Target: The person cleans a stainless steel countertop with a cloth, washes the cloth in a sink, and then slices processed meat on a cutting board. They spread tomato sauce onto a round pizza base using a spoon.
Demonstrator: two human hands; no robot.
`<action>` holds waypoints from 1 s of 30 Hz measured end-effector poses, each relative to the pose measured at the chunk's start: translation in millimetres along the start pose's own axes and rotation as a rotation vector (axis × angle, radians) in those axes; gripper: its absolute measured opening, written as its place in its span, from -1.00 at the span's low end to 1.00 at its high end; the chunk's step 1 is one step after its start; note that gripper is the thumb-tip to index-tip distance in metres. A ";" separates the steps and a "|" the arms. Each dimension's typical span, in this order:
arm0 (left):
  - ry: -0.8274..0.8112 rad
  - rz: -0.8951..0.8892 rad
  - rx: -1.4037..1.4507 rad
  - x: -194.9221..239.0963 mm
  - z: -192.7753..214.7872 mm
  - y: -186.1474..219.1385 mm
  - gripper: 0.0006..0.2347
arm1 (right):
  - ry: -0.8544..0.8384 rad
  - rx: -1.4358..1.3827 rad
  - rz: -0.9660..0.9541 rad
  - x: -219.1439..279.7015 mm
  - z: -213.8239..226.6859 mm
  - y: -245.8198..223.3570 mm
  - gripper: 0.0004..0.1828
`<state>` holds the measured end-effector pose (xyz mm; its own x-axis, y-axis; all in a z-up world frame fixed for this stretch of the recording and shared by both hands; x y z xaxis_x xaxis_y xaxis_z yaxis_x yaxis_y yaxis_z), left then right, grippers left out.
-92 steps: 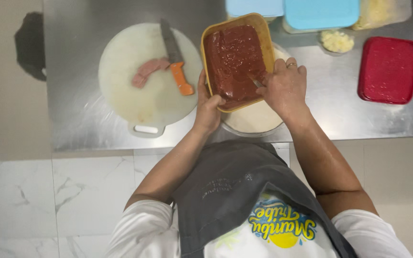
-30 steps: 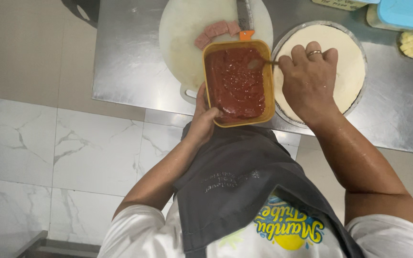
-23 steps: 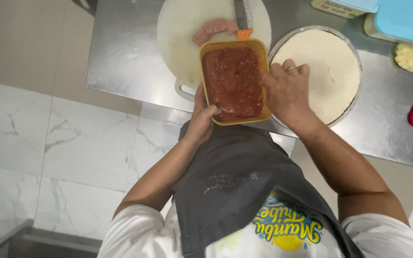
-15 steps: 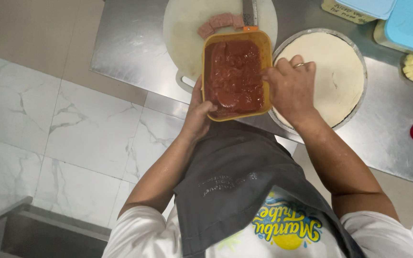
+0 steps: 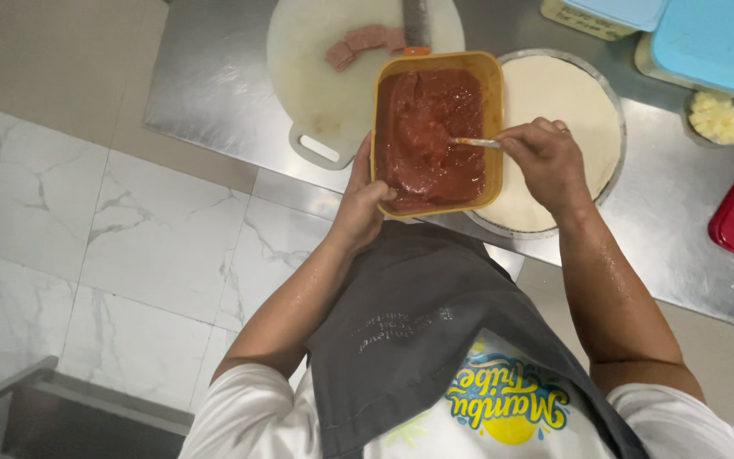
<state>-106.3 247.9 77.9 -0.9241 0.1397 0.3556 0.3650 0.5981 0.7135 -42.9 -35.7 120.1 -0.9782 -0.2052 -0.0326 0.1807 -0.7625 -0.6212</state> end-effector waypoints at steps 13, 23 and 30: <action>-0.069 -0.084 -0.053 -37.1 -27.0 -14.4 -0.12 | 0.410 -0.059 -0.163 78.8 74.0 43.3 -0.92; -0.070 -0.107 -0.011 -34.1 -22.4 0.2 -0.15 | 0.676 0.870 0.174 108.5 18.2 93.9 -0.83; -0.038 -0.064 -0.061 -40.6 -34.5 -23.5 -0.14 | 0.657 0.465 0.055 107.2 60.9 82.1 -0.85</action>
<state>-73.4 201.0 67.6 -0.9490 0.1330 0.2860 0.3102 0.5578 0.7698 -126.7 -157.7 113.3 -0.8009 0.0426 -0.5972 0.1132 -0.9687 -0.2210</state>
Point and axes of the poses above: each hand's wrist, its own x-axis away from the middle knuckle, its own z-axis out of the back of the hand, y = z × x, the point moved 2 cm from there along -x, towards the middle knuckle, and after that the axes turned 2 degrees about y, right-handed, at the moved point
